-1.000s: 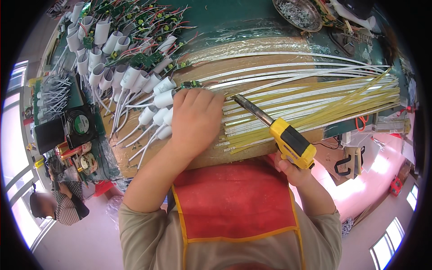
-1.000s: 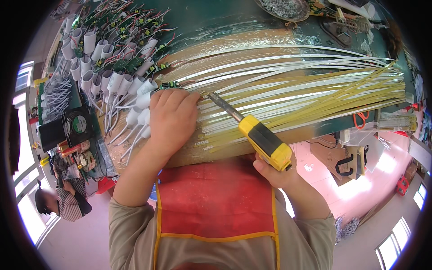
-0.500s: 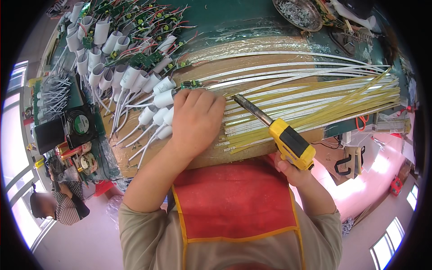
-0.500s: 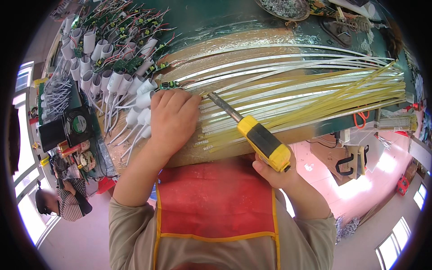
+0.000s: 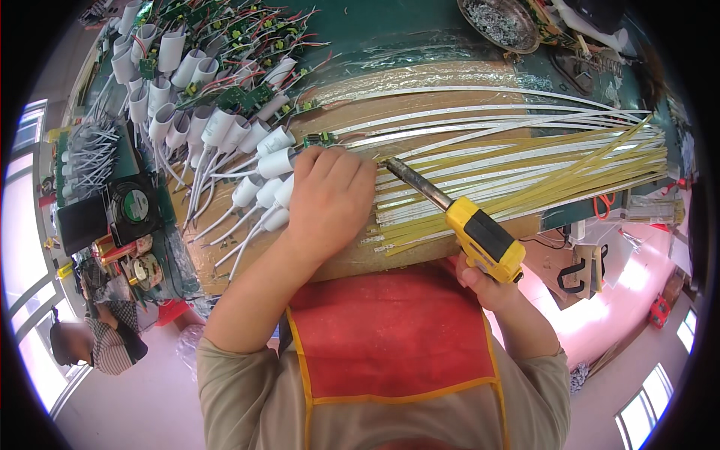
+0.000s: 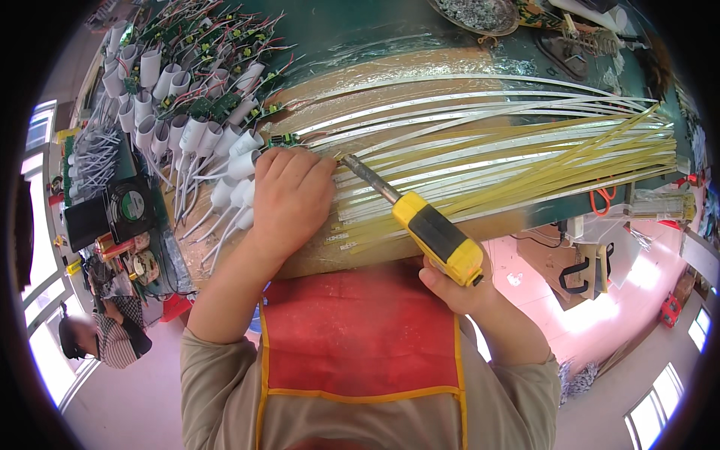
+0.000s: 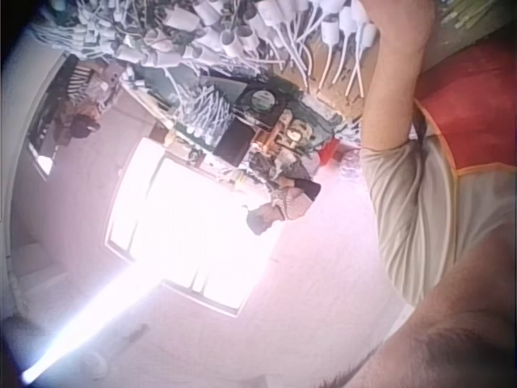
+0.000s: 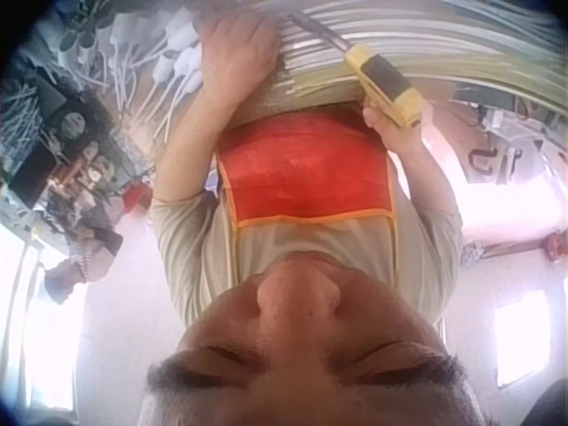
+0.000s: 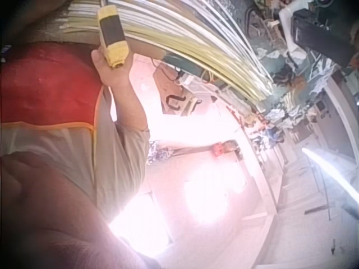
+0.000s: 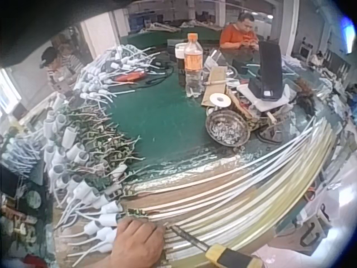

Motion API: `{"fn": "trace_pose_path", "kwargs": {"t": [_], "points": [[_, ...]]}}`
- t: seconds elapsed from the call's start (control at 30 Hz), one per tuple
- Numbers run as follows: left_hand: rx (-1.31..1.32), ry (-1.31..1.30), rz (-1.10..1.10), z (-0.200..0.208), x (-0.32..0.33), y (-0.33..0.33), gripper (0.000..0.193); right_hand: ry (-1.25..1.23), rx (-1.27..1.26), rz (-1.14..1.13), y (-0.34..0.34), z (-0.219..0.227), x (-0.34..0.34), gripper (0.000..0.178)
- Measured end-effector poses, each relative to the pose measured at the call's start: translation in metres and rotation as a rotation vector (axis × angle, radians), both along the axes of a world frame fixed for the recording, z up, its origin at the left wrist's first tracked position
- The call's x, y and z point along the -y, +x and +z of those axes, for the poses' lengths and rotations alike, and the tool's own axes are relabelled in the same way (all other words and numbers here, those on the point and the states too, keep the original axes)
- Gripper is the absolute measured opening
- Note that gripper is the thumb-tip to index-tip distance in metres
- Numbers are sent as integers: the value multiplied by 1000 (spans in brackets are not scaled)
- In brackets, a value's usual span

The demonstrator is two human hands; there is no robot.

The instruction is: The person uses a soldering iron to solder wires onto small circuit boards attached to white plastic housings. They repeatedly pick up a unit, apply the soldering iron to the connection points, and place the finished unit back on the workbench.

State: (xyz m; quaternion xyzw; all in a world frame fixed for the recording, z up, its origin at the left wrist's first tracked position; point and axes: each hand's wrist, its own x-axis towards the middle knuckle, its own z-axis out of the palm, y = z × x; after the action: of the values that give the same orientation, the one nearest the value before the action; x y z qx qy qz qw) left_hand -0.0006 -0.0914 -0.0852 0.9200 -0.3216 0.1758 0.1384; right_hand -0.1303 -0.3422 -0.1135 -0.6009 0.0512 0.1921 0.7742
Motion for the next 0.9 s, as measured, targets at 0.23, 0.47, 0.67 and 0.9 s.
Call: {"fn": "trace_pose_path", "kwargs": {"t": [0.23,0.47,0.67,0.9], "points": [[23,2,-1,-5,-1,0,19,17,-26,-7,1,2,-2,29],[-12,-22,-7,3,2,0,20,2,-25,28,0,-1,1,27],[16,-30,-19,-3,0,1,20,42,-35,-12,-1,1,-1,24],[-8,-9,-9,-2,0,0,20,32,11,-32,0,2,0,20]]}}
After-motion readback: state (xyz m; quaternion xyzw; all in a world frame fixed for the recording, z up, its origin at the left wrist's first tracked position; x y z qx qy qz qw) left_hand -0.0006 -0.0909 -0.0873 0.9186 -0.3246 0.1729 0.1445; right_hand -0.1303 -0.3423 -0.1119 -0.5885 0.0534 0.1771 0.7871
